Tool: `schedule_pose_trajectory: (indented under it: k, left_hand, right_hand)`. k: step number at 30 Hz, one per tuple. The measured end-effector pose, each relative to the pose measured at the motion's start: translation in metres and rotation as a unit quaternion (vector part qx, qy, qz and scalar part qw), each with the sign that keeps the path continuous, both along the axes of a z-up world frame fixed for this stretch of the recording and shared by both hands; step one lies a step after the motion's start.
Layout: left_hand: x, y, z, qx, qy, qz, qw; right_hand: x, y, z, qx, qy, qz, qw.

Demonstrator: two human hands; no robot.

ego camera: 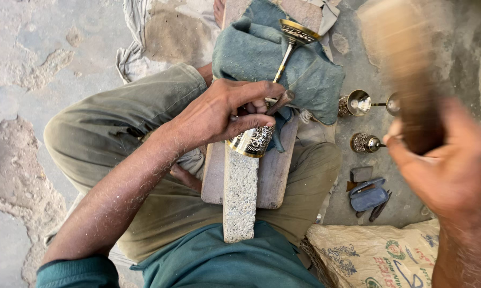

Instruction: The person sits on the floor and uses a hammer and chisel to engrave a decorative pattern onto the stem of a brass candlestick. The candlestick is held steady against a stone block. The person repeatedly strikes the chisel to create the design.

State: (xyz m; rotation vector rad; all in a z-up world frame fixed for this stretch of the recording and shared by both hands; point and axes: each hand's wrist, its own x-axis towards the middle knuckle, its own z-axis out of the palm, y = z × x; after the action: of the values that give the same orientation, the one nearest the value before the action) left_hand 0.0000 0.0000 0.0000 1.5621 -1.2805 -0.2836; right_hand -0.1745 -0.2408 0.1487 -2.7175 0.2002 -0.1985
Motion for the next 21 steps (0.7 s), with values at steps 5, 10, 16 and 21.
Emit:
schedule_pose_trajectory:
  k: [5,10,16,21]
  left_hand:
    - [-0.003,0.002,0.000,-0.022,-0.004,0.014,1.000]
    - [-0.004,0.005,-0.003,0.006,0.021,0.008,1.000]
    - [-0.003,0.003,0.001,-0.024,0.014,0.010,1.000]
    - [-0.006,0.006,0.001,-0.018,0.028,0.018,0.999]
  right_hand:
    - [-0.004,-0.006,0.007,-0.210,0.243,-0.014,0.947]
    - [0.000,0.003,0.004,0.121,0.012,-0.082,0.989]
    - [-0.007,-0.003,0.002,-0.023,0.086,-0.052,0.995]
    - [-0.012,-0.013,-0.006,0.009,0.061,-0.048,0.997]
